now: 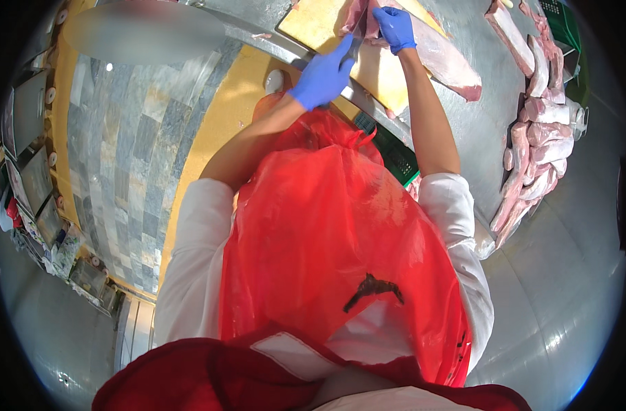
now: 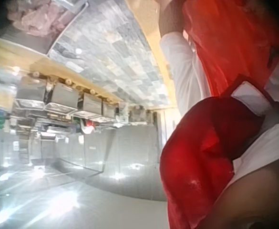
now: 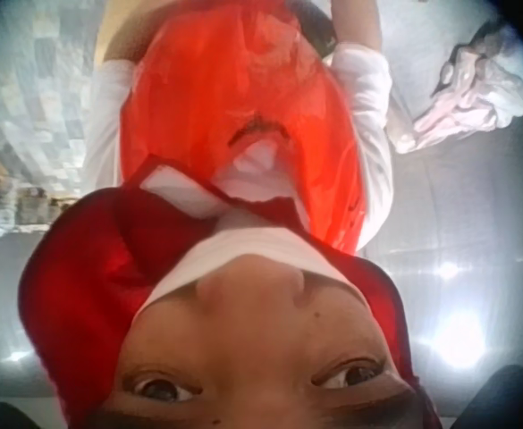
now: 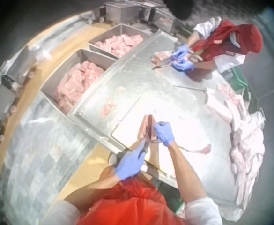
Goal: The person trims fat and sinew from large cuts of raw meat using a knife on a yellow cutting board. They separate the trimmed meat from the fat and place the pieces into a metal tray. The person handles multiple cuts of meat sequentially, repositioning them as needed.
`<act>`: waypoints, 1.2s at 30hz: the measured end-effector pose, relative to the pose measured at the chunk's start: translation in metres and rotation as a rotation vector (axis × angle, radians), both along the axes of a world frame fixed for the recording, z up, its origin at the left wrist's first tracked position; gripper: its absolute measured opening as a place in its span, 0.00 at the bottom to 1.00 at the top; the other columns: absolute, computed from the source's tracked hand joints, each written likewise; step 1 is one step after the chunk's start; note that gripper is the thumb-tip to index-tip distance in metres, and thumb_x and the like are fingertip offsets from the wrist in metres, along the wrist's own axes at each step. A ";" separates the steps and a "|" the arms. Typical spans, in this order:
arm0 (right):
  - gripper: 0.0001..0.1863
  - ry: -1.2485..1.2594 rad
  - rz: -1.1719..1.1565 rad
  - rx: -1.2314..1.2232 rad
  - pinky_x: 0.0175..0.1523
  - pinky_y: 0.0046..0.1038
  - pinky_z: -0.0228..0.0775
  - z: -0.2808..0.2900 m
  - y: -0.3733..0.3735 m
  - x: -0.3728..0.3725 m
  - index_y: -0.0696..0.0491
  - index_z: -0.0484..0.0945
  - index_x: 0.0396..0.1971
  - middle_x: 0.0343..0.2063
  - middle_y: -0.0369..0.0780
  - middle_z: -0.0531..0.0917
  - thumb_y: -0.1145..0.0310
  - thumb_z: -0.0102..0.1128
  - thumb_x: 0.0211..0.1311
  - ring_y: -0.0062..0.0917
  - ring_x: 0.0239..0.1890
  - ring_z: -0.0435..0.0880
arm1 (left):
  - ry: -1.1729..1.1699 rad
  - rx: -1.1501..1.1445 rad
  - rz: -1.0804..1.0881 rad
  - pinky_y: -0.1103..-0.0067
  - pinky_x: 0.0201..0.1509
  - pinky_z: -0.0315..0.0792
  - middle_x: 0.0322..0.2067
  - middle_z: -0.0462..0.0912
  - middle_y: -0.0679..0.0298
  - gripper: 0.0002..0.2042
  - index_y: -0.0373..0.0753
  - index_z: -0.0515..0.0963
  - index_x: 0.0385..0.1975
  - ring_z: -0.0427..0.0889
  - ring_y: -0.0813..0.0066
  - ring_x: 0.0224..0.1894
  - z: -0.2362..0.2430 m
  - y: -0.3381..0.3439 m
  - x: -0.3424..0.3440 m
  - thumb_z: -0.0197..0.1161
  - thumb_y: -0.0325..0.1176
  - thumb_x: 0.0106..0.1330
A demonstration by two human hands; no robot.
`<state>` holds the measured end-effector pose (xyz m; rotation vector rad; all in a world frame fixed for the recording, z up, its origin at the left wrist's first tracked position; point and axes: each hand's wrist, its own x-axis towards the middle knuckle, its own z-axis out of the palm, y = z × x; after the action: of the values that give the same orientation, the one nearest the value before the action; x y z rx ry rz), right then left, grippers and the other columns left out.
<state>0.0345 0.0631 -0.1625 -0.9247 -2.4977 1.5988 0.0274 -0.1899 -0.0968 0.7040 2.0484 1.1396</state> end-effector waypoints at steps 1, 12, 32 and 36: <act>0.19 0.042 -0.044 -0.051 0.28 0.27 0.67 -0.006 0.001 0.003 0.60 0.84 0.23 0.15 0.35 0.78 0.58 0.66 0.61 0.19 0.19 0.72 | -0.006 0.010 -0.013 0.58 0.38 0.76 0.27 0.83 0.43 0.29 0.45 0.61 0.73 0.84 0.43 0.30 -0.006 -0.016 0.012 0.56 0.38 0.72; 0.15 0.196 -0.098 -0.154 0.24 0.25 0.58 -0.004 0.024 0.016 0.52 0.74 0.16 0.17 0.29 0.70 0.65 0.58 0.64 0.15 0.20 0.64 | -0.300 -0.023 0.035 0.65 0.34 0.76 0.23 0.80 0.49 0.29 0.49 0.60 0.74 0.83 0.54 0.25 0.028 -0.012 0.022 0.55 0.38 0.74; 0.04 0.438 -0.418 -0.638 0.47 0.25 0.75 -0.020 0.038 0.030 0.59 0.83 0.29 0.31 0.36 0.85 0.76 0.60 0.60 0.20 0.36 0.82 | -0.005 -0.022 0.094 0.59 0.40 0.77 0.29 0.83 0.43 0.27 0.48 0.65 0.71 0.85 0.43 0.35 0.011 0.024 0.008 0.56 0.41 0.72; 0.10 0.326 -0.256 -0.453 0.51 0.28 0.75 -0.034 0.049 0.033 0.58 0.84 0.38 0.36 0.38 0.86 0.68 0.62 0.61 0.24 0.41 0.83 | -0.005 0.059 0.103 0.59 0.40 0.76 0.30 0.83 0.42 0.27 0.47 0.66 0.71 0.84 0.42 0.33 0.002 0.012 0.031 0.56 0.41 0.72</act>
<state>0.0676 0.1125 -0.1963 -0.8838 -1.7619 2.0614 0.0581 -0.1780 -0.0948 0.6293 2.0745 1.2638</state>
